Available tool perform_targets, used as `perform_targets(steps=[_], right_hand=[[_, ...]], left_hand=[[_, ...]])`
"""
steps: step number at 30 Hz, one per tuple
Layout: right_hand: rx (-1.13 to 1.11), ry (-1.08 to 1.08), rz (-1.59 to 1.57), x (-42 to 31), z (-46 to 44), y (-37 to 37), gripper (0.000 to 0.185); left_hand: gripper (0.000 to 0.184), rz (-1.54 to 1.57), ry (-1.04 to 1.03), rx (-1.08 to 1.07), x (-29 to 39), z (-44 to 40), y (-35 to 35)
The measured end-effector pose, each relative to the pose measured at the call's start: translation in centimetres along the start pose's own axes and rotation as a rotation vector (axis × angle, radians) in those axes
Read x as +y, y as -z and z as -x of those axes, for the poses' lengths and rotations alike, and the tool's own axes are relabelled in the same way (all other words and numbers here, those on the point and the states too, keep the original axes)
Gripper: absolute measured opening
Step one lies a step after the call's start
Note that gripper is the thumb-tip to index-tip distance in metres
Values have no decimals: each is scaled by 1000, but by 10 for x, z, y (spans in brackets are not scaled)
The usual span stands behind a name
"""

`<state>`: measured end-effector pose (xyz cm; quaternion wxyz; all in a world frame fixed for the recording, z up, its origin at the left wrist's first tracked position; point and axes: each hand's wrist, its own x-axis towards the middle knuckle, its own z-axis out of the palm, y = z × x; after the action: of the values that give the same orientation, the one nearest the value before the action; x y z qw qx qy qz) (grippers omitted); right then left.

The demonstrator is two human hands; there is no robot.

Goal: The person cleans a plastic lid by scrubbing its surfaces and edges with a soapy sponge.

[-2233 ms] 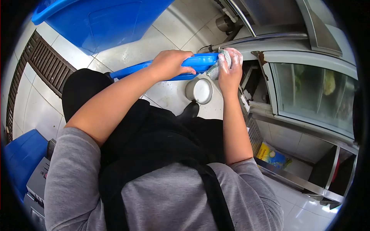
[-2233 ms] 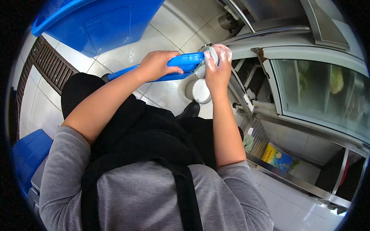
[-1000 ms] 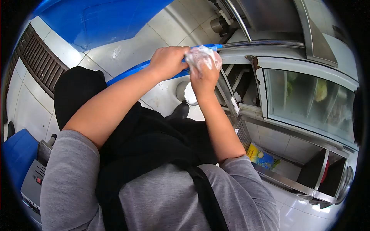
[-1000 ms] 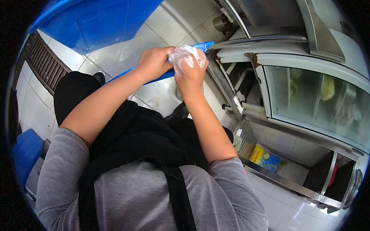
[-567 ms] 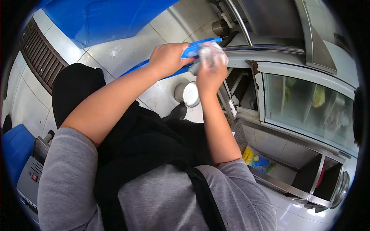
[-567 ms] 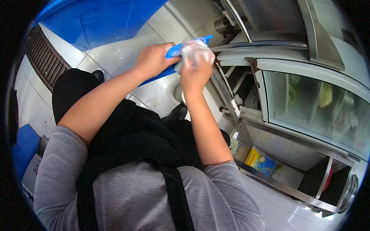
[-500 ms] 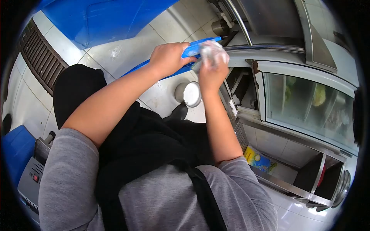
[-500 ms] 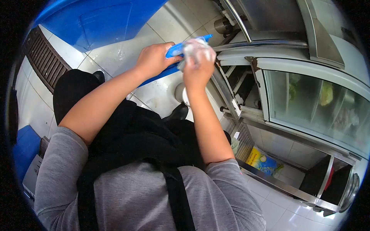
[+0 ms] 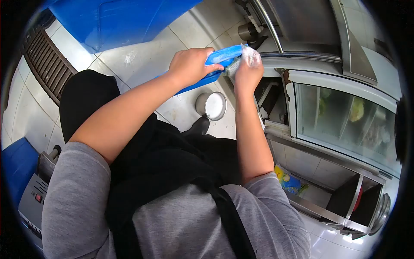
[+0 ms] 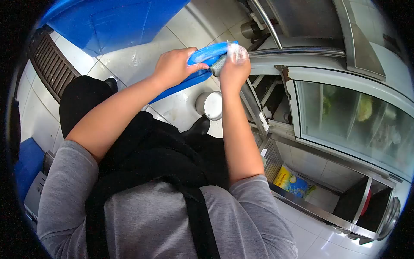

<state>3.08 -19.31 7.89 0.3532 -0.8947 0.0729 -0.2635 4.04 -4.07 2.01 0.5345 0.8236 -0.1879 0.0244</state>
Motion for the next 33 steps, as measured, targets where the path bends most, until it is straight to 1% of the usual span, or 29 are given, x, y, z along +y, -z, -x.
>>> perform_targets(steps=[1,2,3,5,6,7,8,9,10,11,12,13,14,15,17,18,19,20,22,23,24,25,27,28,29,30,33], right_hand=[[-44,-86,-79,-3,-1,1,14],[-7,148,61,-2,4,-3,13],[-16,142,63,-8,13,-6,13],[-133,758,309,-20,23,-7,13],[-121,717,249,-17,18,-7,15],[-120,724,247,-15,12,-10,15],[-69,519,167,-13,9,-12,17],[-20,305,89,-13,8,-13,19],[-55,190,-20,-12,5,-12,21],[-50,192,-20,-12,9,-12,21],[-59,431,150,-12,16,-12,21],[-68,666,324,-13,21,-11,22],[-139,728,287,-12,24,-8,25],[-137,723,292,-10,25,-6,25],[-47,566,277,-2,18,1,21],[-12,359,207,3,10,7,18],[20,27,-76,13,7,9,17],[23,49,-77,23,11,15,14],[31,77,-82,43,13,18,14],[167,138,7,58,17,19,18],[302,202,95,67,19,21,24],[355,171,157,56,12,28,27],[92,228,224,71,-10,51,28],[-43,41,59,66,-14,56,28],[-176,-141,-107,61,-18,61,27],[-231,-108,59,62,-19,66,30],[-197,-71,22,64,-15,57,28]], left_hand=[[28,-16,4,-5,0,0,1],[26,-32,17,-5,-1,1,3],[26,-30,27,-8,-4,3,0],[28,11,-43,125,-7,1,-6],[28,13,-50,123,-5,0,-6],[27,-11,-36,74,-4,-3,-4],[27,-34,-17,24,-5,-2,-2],[27,-33,-9,23,-4,1,1],[27,-8,15,9,-2,2,4],[26,17,31,-3,0,0,7],[26,15,23,-3,-2,-1,3],[29,9,-9,43,-6,1,-2],[31,4,-38,86,-11,3,-6],[31,7,-40,81,-9,4,-4],[38,16,-9,-8,-5,4,1],[38,16,-12,-6,-5,6,2],[42,50,-8,-15,-6,9,3],[45,80,-7,-25,-8,11,5],[42,109,0,-18,-14,11,4],[38,152,18,-27,-17,15,1],[39,145,-12,-9,-21,15,0],[39,140,-16,-14,-21,14,3],[50,44,-16,-163,-21,14,9],[50,40,-21,-173,-23,15,9],[48,103,-2,-139,-24,16,7],[46,169,17,-105,-22,16,6],[43,144,14,-156,-18,11,10]])
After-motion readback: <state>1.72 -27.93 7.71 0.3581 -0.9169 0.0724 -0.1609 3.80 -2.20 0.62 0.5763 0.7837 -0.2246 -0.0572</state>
